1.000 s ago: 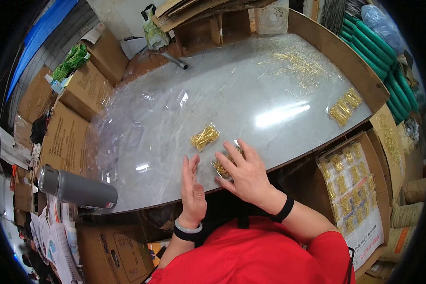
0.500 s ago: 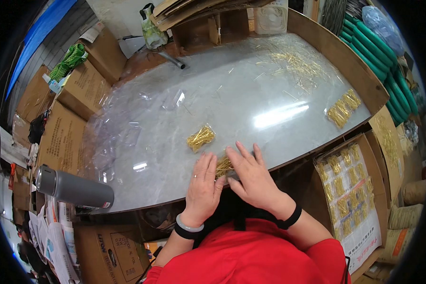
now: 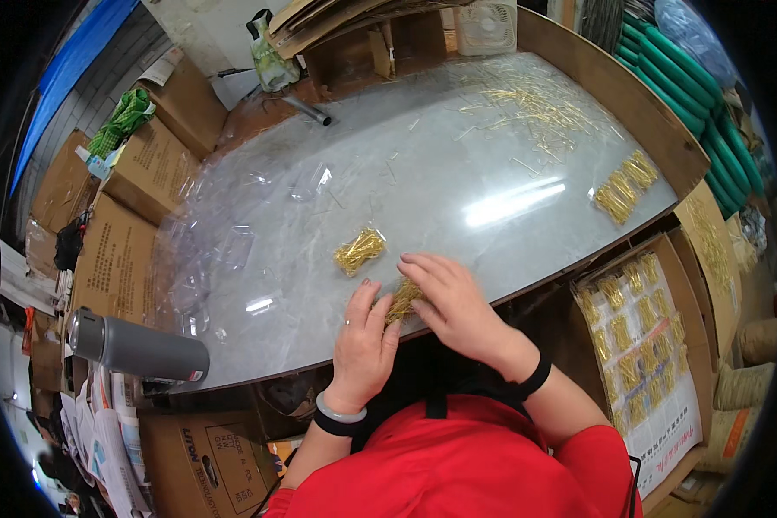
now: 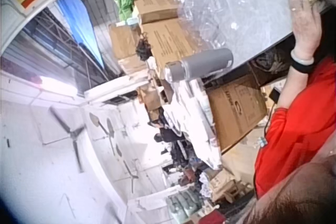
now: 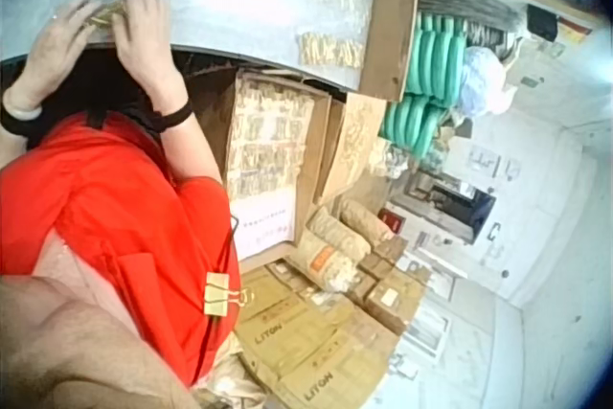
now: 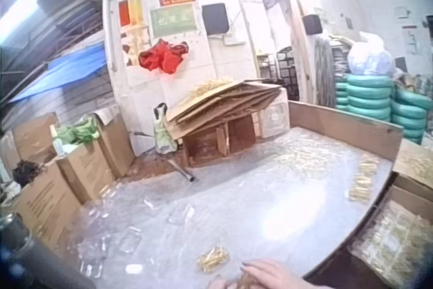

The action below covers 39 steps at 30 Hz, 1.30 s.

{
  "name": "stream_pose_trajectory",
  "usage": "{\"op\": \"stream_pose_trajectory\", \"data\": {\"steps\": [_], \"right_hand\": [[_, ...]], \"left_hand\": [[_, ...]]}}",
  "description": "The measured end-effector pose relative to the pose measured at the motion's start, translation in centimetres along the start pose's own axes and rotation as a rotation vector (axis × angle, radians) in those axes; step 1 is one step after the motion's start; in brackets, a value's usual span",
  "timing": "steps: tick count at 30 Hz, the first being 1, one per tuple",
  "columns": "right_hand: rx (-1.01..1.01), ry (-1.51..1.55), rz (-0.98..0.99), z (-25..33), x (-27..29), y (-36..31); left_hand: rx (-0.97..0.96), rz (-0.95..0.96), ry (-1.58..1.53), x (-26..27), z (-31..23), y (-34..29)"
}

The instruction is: Counting small gold-colored metal pins and placing them into clear plastic trays, then packing the trays into a larger cardboard box.

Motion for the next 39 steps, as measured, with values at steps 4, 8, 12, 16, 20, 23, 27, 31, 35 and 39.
{"op": "stream_pose_trajectory", "data": {"steps": [4,8,12,16,20,23,27,31,35,39], "right_hand": [[0.135,-0.511,0.007,1.2,-1.3,-1.2],[0.170,-0.599,0.061,1.6,-1.3,-1.0],[0.138,-0.502,0.023,1.4,-1.1,-1.1],[0.065,-0.418,-0.063,0.5,-0.2,-1.8],[0.073,-0.518,0.078,1.2,-0.2,-1.2],[0.131,-0.464,-0.005,1.2,0.1,-1.0],[0.187,-0.608,0.071,0.5,-1.1,-1.3],[0.160,-0.794,-0.063,0.9,-1.6,-1.9],[0.060,-0.799,-0.220,0.5,-1.2,-1.8],[-0.069,-0.920,-0.344,-1.5,1.5,-2.5]], "left_hand": [[-0.047,0.000,0.041,-0.1,-0.2,0.0],[-0.041,-0.004,0.032,0.1,-0.1,-0.2],[-0.032,-0.019,0.000,-0.1,0.0,-0.3],[-0.057,-0.022,0.044,-0.1,-0.2,-0.2],[-0.055,-0.015,0.057,0.1,-0.1,-0.3],[-0.058,-0.027,0.063,0.0,0.0,-0.4],[-0.032,-0.011,-0.001,0.2,-0.4,-0.3],[0.022,-0.031,-0.141,0.0,-0.2,-0.5],[0.028,-0.044,-0.154,0.3,0.2,-0.9],[0.000,-0.071,-0.168,0.4,0.3,-1.2]]}}
Point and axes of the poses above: each hand's wrist, its own y-axis towards the middle knuckle, its own x-axis out of the back of the hand, z = x × y, the point moved 2 cm from there along y, towards the middle knuckle, and after that the axes turned 7 degrees about -x, right-handed, at the moved point
